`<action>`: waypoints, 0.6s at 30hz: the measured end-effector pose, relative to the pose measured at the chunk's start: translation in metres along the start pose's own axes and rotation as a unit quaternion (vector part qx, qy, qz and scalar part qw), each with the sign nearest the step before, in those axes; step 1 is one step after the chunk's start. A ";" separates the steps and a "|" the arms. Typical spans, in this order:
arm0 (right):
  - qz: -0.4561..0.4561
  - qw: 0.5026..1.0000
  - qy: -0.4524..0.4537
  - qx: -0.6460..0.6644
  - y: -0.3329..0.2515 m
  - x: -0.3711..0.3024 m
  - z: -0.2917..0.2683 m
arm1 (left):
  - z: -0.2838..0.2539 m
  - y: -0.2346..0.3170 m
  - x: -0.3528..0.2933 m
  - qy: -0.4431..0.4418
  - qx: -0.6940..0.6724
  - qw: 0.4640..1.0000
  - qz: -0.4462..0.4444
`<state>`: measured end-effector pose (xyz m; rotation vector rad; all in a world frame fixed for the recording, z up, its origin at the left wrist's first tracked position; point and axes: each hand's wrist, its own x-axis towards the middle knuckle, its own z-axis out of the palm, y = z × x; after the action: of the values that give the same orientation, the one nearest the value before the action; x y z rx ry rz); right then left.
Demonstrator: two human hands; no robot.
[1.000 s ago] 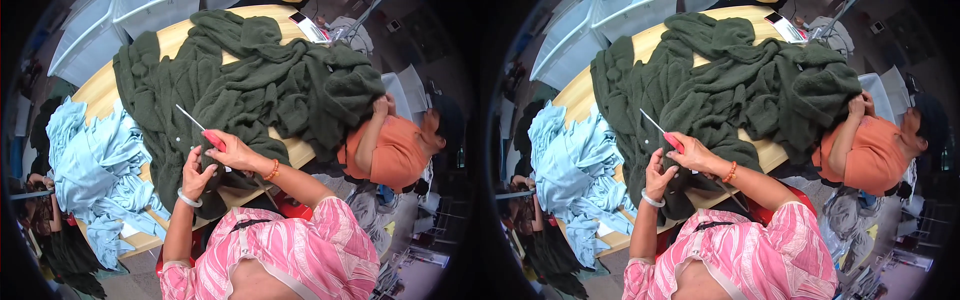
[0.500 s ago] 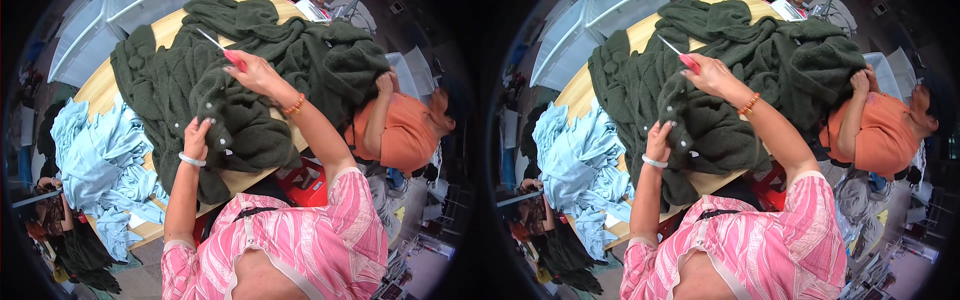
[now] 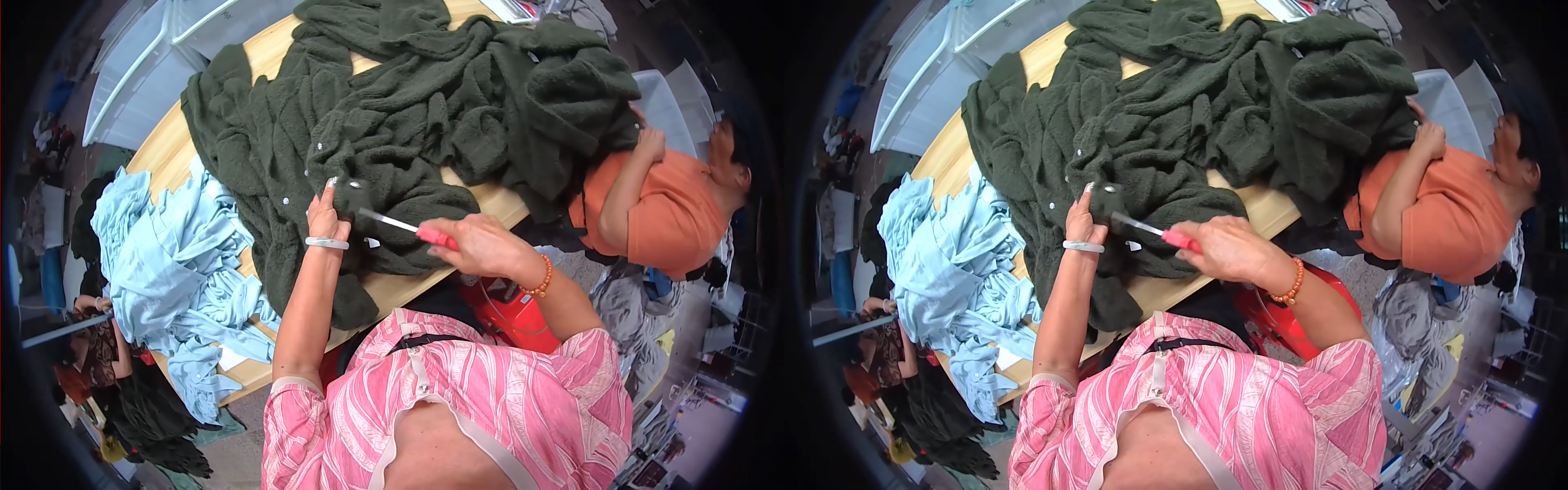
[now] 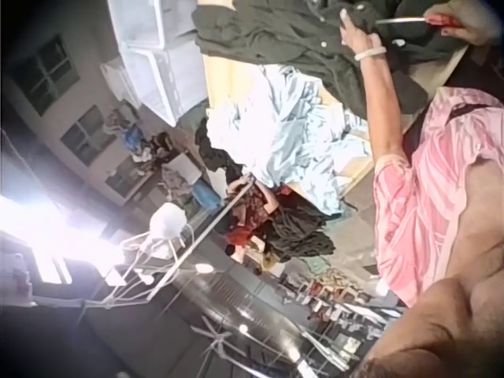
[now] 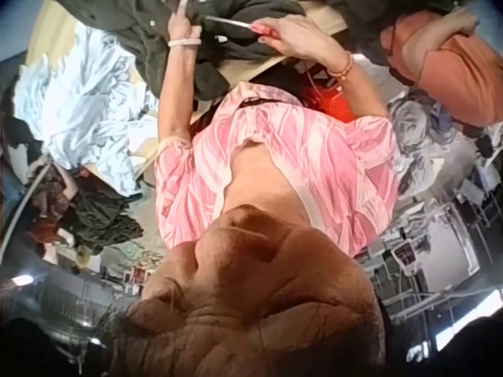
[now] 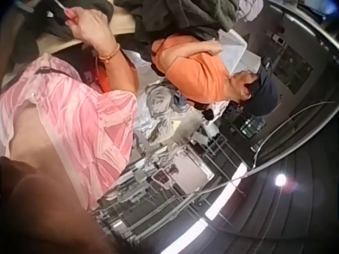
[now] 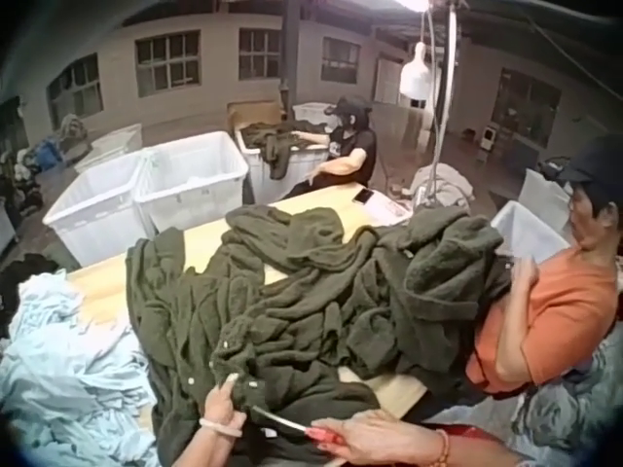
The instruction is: Trimming excess threads from green and light blue garments using a small clipper.
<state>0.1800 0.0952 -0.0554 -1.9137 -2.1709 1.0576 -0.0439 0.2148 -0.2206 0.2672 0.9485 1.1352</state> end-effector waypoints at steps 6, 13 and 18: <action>-0.066 0.984 0.103 0.133 0.033 0.012 0.005 | 0.089 0.072 -0.010 -0.168 -0.081 0.981 -0.044; -0.038 0.940 0.256 0.223 0.037 0.011 0.001 | 0.115 0.314 -0.035 -0.287 0.014 0.900 0.329; -0.093 0.941 0.256 0.203 0.024 0.021 0.000 | 0.157 0.365 -0.079 -0.544 -0.119 0.814 0.165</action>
<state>0.1957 0.1140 -0.0764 -1.5428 -1.6508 0.7819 -0.1702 0.3493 0.1405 0.7906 -0.2787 1.1445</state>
